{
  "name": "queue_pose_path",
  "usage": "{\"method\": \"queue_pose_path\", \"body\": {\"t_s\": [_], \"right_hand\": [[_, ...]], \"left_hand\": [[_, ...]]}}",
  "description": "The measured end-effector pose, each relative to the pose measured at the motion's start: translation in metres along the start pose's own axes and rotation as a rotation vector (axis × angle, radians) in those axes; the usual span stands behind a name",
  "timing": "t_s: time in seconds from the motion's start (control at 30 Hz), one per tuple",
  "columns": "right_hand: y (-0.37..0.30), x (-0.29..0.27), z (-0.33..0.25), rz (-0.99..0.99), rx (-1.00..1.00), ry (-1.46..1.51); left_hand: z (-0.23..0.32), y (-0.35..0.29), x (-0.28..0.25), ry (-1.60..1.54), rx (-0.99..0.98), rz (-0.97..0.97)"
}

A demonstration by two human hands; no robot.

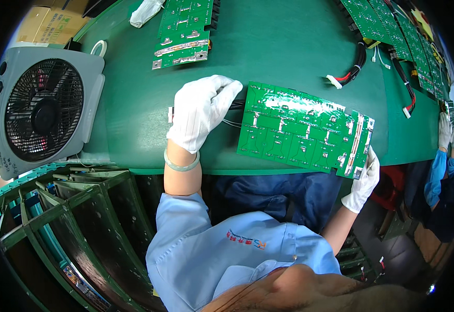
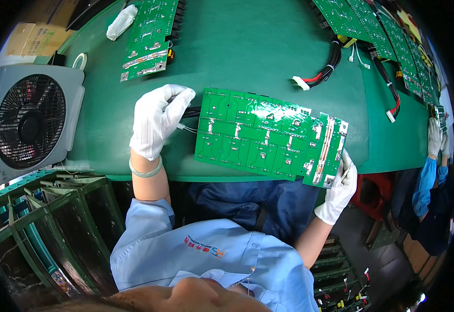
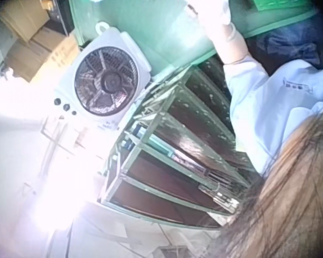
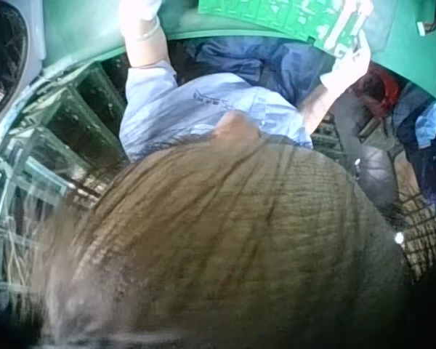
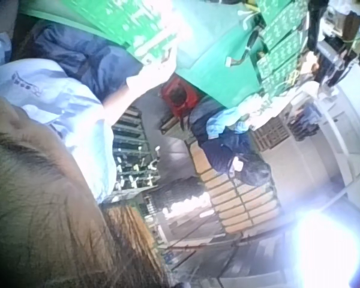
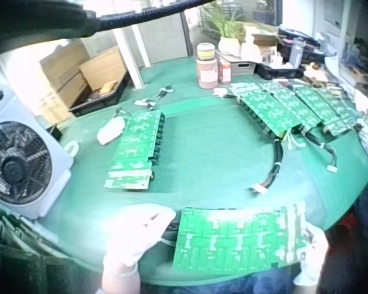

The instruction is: Manually assemble and inspect electronic components, including circuit boards and transformer units.

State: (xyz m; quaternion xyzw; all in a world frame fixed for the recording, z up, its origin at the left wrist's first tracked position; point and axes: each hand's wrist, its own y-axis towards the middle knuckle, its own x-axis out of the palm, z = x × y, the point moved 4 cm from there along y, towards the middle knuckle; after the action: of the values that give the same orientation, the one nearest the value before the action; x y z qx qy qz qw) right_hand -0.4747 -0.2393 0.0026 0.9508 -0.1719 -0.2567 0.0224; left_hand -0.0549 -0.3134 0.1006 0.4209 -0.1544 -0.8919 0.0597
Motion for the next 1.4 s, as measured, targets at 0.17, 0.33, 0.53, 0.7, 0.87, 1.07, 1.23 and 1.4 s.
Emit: {"method": "queue_pose_path", "body": {"t_s": [0.17, 0.33, 0.53, 0.7, 0.87, 1.07, 1.23, 1.4], "right_hand": [[0.000, 0.000, 0.004, -0.004, -0.010, 0.002], [0.000, 0.001, -0.001, -0.032, 0.035, -0.037], [0.002, -0.001, 0.004, -0.016, -0.005, -0.010], [0.002, -0.002, 0.006, -0.009, -0.017, -0.043], [0.001, 0.001, 0.007, 0.002, 0.010, 0.031], [0.002, 0.003, 0.000, 0.002, 0.015, 0.072], [0.004, 0.004, -0.005, 0.039, 0.052, 0.097], [-0.004, 0.011, -0.021, 0.161, -0.004, 0.040]], "left_hand": [[-0.001, -0.002, 0.002, -0.005, 0.031, -0.016], [-0.003, -0.001, 0.000, -0.001, 0.032, -0.046], [-0.006, -0.001, 0.000, 0.008, 0.012, -0.070], [-0.004, 0.000, 0.003, 0.001, 0.031, -0.060], [-0.005, -0.001, 0.004, 0.019, 0.033, -0.111], [-0.005, -0.002, 0.009, 0.027, 0.041, -0.172], [-0.002, 0.000, 0.011, 0.003, 0.071, -0.150], [-0.002, 0.000, 0.014, -0.033, -0.051, -0.283]]}}
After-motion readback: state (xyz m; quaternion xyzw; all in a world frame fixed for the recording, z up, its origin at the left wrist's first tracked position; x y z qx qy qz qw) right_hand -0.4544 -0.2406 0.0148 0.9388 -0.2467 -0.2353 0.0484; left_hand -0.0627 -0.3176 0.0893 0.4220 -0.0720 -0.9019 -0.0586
